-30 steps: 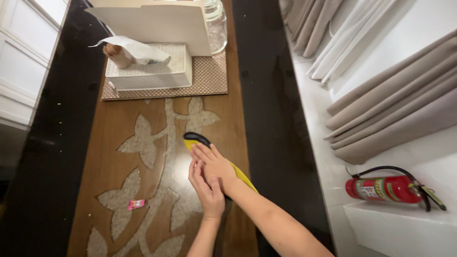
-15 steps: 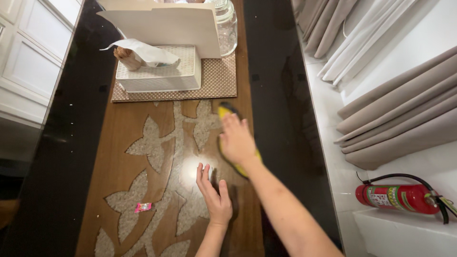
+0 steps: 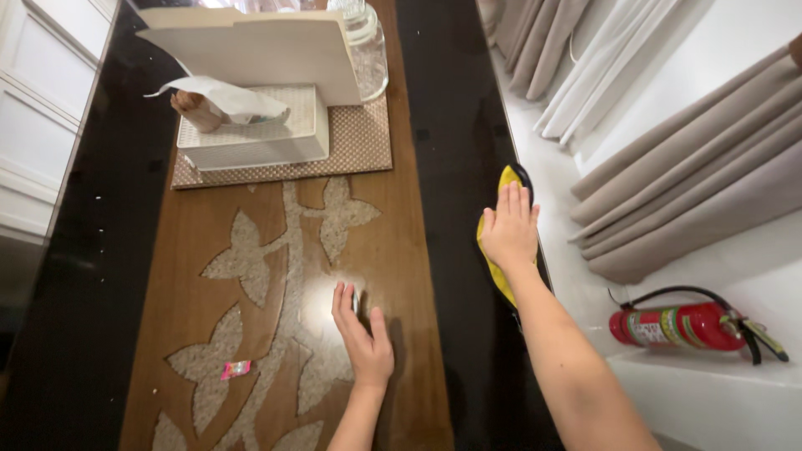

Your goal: The person wipes a dark wooden table with a yellow cloth, moving back and forth across the surface. The person folds the cloth and continues wiping different sections of the table.

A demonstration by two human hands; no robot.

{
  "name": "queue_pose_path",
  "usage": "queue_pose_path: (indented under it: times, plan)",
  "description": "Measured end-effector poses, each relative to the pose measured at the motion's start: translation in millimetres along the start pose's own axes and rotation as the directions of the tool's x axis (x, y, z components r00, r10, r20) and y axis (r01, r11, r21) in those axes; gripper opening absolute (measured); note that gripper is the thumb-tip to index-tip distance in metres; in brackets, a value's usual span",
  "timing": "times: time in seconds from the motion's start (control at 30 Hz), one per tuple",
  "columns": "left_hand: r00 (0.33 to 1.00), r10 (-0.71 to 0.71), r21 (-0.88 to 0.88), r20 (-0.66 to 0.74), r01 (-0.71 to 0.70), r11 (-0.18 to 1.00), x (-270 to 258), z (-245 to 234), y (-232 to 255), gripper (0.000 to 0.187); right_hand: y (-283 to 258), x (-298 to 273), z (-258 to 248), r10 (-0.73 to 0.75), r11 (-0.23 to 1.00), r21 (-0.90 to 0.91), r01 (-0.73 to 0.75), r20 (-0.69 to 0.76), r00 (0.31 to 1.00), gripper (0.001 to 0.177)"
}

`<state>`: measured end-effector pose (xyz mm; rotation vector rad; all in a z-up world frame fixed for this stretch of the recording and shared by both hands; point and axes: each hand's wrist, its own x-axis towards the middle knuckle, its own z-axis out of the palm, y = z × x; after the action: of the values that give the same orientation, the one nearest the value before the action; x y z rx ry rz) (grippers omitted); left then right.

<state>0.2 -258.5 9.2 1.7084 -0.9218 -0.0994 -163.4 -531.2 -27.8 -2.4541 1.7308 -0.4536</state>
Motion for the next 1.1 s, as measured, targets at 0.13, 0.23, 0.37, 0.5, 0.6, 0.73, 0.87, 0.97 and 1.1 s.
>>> queue_pose_path:
  times: [0.13,0.23,0.37,0.5,0.6,0.73,0.87,0.97,1.1]
  plan:
    - [1.0,0.011,-0.003,0.001,-0.011,1.0,1.9,-0.3,-0.1,0.054,5.2,-20.2,-1.4,0.087,0.996,-0.012,-0.088,-0.057,0.995,0.066]
    - [1.0,0.005,-0.005,0.007,-0.005,1.0,2.0,0.0,-1.3,0.053,8.7,-45.0,-3.5,0.156,0.987,-0.015,-0.157,-0.081,0.984,0.067]
    - [1.0,0.02,-0.004,0.009,-0.02,1.0,2.2,0.4,-4.3,0.051,5.6,-77.9,-11.4,0.197,0.975,-0.064,-0.21,-0.169,0.966,0.065]
    - [0.999,0.045,-0.03,0.012,-0.045,0.999,1.1,0.3,-8.8,0.051,-0.8,-111.5,-27.6,0.266,0.959,-0.042,-0.28,-0.2,0.943,0.064]
    - [0.996,0.086,-0.053,0.016,-0.085,0.995,0.7,-1.1,-14.5,0.051,-3.2,-140.4,-36.0,0.321,0.938,-0.062,-0.34,-0.207,0.924,0.063]
    - [0.994,0.087,-0.073,0.059,-0.082,0.994,0.5,-2.4,-16.1,0.053,-1.6,-171.1,-41.3,0.404,0.905,-0.04,-0.423,-0.231,0.885,0.061]
    - [0.993,0.06,-0.133,0.105,-0.046,0.99,3.9,-6.1,-15.4,0.054,-2.9,-203.1,-47.0,0.475,0.87,-0.026,-0.493,-0.223,0.851,0.056]
    - [0.987,-0.042,-0.187,0.153,0.07,0.98,4.1,-13.3,-14.0,0.055,-5.9,-225.0,-51.7,0.501,0.846,-0.049,-0.531,-0.268,0.823,0.057]
    - [0.969,-0.046,-0.225,0.245,0.102,0.969,-6.2,-33.6,-6.7,0.055,-7.6,-253.7,-58.5,0.546,0.81,-0.072,-0.582,-0.271,0.793,0.057]
